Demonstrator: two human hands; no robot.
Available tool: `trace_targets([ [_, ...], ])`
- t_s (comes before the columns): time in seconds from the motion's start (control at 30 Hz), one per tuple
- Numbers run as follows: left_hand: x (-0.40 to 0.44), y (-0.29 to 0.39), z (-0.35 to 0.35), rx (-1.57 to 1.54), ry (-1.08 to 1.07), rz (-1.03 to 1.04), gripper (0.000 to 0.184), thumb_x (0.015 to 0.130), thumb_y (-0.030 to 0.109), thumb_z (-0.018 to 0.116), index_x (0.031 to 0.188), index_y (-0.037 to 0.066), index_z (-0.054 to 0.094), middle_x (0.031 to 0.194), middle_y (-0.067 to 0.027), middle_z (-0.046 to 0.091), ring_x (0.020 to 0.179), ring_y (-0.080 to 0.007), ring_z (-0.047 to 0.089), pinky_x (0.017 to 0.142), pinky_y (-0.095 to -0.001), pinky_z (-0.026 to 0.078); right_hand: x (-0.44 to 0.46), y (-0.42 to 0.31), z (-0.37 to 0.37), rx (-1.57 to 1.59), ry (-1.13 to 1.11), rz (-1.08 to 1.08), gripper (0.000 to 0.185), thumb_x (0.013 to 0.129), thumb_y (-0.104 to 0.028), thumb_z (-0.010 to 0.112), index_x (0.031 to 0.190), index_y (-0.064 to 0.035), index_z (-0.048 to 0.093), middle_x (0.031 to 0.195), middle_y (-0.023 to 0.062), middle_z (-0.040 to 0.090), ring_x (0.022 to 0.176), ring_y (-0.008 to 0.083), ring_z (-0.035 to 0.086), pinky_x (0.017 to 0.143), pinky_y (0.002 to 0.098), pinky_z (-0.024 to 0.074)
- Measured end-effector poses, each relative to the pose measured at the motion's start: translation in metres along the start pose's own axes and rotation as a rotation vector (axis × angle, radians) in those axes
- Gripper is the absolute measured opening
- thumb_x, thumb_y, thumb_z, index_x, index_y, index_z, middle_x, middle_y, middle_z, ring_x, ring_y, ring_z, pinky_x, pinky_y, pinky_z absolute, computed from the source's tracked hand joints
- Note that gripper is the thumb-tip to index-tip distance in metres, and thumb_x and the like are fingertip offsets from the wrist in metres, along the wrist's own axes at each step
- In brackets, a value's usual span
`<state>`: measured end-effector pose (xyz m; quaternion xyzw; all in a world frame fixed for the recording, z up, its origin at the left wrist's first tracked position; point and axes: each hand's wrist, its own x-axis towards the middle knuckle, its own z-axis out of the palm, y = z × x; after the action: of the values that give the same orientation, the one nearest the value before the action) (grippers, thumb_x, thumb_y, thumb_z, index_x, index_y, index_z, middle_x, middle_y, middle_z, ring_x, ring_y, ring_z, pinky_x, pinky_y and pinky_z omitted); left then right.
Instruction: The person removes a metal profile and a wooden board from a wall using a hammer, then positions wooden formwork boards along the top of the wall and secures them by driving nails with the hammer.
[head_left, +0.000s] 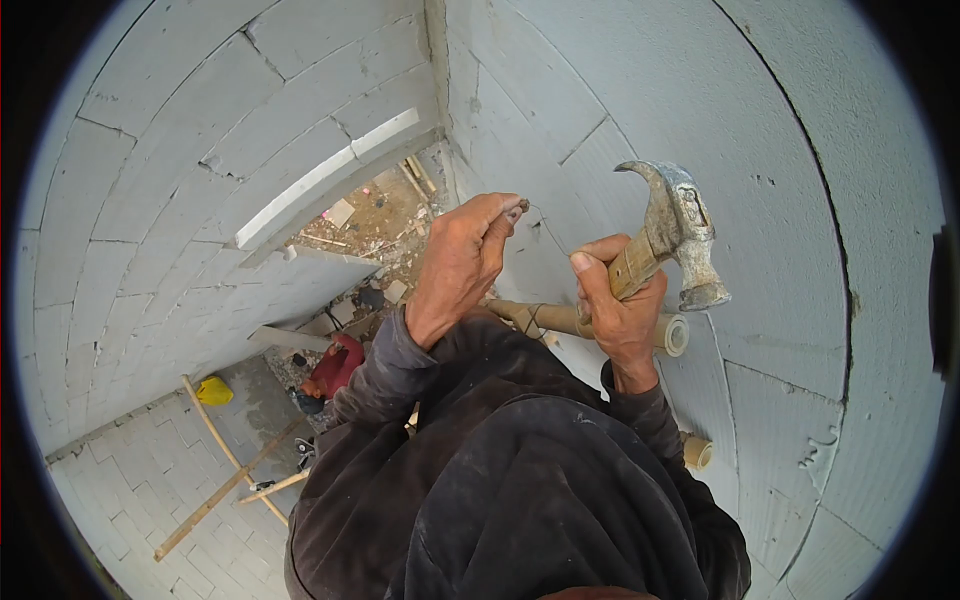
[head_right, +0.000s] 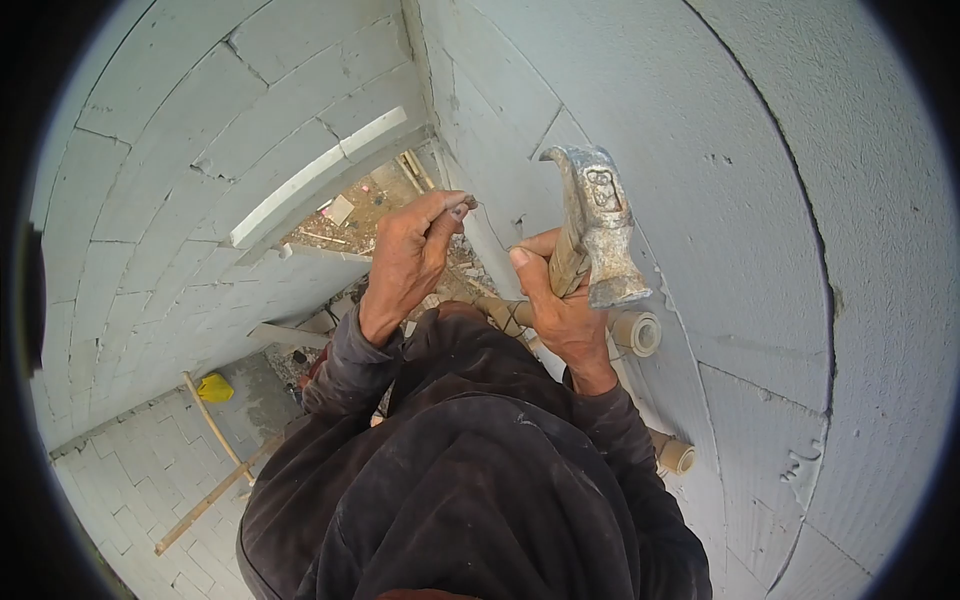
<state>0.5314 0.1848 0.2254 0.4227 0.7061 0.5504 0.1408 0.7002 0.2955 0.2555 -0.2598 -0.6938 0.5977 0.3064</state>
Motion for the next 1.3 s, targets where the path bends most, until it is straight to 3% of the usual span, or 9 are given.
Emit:
trace_targets([
  [0.2,-0.010,0.027,-0.006,-0.358,0.184,-0.039,0.018,0.105,0.013,0.061,0.110,-0.001,0.073,0.091,-0.0090,0.075,0.071,-0.0123,0.065,0.062,-0.0259,0.050,0.002,0.002,-0.007,-0.060,0.036,0.058,0.009,0.097,-0.006,0.070,0.089,-0.0017,0.066,0.072,0.0005,0.059,0.060,0.0068,0.050,0.054,0.0254,0.0403],
  [0.3,-0.010,0.035,-0.029,-0.899,-0.142,-0.326,0.023,0.106,0.019,0.061,0.106,0.001,0.074,0.083,-0.0067,0.072,0.066,-0.0105,0.061,0.060,-0.0270,0.047,0.015,0.007,-0.004,-0.173,0.130,0.017,0.010,0.096,-0.006,0.071,0.089,-0.0005,0.067,0.074,0.0002,0.060,0.064,0.0091,0.051,0.059,0.0281,0.0418],
  [0.4,0.003,0.038,-0.033,-0.231,-0.992,-0.289,0.024,0.104,0.020,0.064,0.098,-0.002,0.074,0.069,-0.0029,0.064,0.064,-0.0084,0.056,0.060,-0.0297,0.044,0.023,0.004,0.005,-0.220,0.158,-0.112,0.011,0.097,-0.007,0.071,0.091,-0.0010,0.065,0.073,0.0003,0.059,0.064,0.0090,0.051,0.059,0.0280,0.0428],
  [0.67,0.015,-0.035,-0.039,-1.089,-0.151,-0.522,0.026,0.104,0.024,0.065,0.094,0.002,0.074,0.070,0.0008,0.061,0.054,-0.0061,0.040,0.051,-0.0223,0.030,0.017,0.008,-0.006,-0.411,0.073,-0.194,0.027,0.083,-0.018,0.081,0.095,0.0009,0.065,0.072,0.0098,0.065,0.061,0.0188,0.060,0.059,0.0356,0.0475],
  [0.8,0.006,-0.024,-0.052,-0.652,-1.202,-0.139,0.027,0.106,0.021,0.062,0.096,-0.001,0.073,0.070,0.0002,0.061,0.055,-0.0090,0.045,0.052,-0.0269,0.035,0.024,-0.002,-0.006,-0.353,0.100,-0.076,0.015,0.087,-0.009,0.075,0.091,0.0016,0.066,0.071,0.0102,0.066,0.060,0.0213,0.060,0.061,0.0341,0.0490],
  [0.93,0.011,-0.063,-0.029,-0.319,-0.699,-0.410,0.028,0.107,0.022,0.061,0.099,-0.002,0.073,0.067,0.0010,0.057,0.055,-0.0095,0.047,0.053,-0.0284,0.037,0.017,-0.015,-0.006,-0.335,-0.088,-0.187,0.006,0.088,-0.004,0.075,0.089,-0.0019,0.069,0.075,0.0096,0.069,0.061,0.0263,0.064,0.059,0.0382,0.0502],
  [1.07,0.020,-0.077,-0.068,-1.562,-0.410,-0.447,0.029,0.106,0.020,0.061,0.099,-0.006,0.072,0.073,-0.0045,0.063,0.057,-0.0123,0.053,0.054,-0.0299,0.037,0.023,-0.012,-0.010,-0.468,-0.024,-0.209,0.011,0.087,-0.005,0.072,0.085,0.0005,0.063,0.067,0.0102,0.061,0.056,0.0204,0.057,0.056,0.0346,0.0462],
  [1.2,0.022,-0.029,-0.079,-0.480,-1.356,-0.093,0.031,0.105,0.025,0.064,0.106,-0.004,0.073,0.093,-0.0084,0.071,0.087,-0.0173,0.062,0.081,-0.0341,0.048,0.028,-0.010,-0.014,-0.469,0.089,-0.233,0.014,0.092,-0.005,0.072,0.083,0.0008,0.062,0.069,0.0043,0.063,0.060,0.0116,0.058,0.058,0.0304,0.0471],
  [1.3,0.010,-0.099,-0.033,-0.265,-0.832,-0.249,0.029,0.108,0.026,0.060,0.105,0.001,0.073,0.082,-0.0035,0.065,0.071,-0.0107,0.054,0.067,-0.0289,0.045,0.021,-0.025,-0.013,-0.185,0.011,-0.126,0.010,0.082,-0.005,0.070,0.088,0.0004,0.064,0.066,0.0154,0.062,0.055,0.0278,0.060,0.056,0.0377,0.0463],
])
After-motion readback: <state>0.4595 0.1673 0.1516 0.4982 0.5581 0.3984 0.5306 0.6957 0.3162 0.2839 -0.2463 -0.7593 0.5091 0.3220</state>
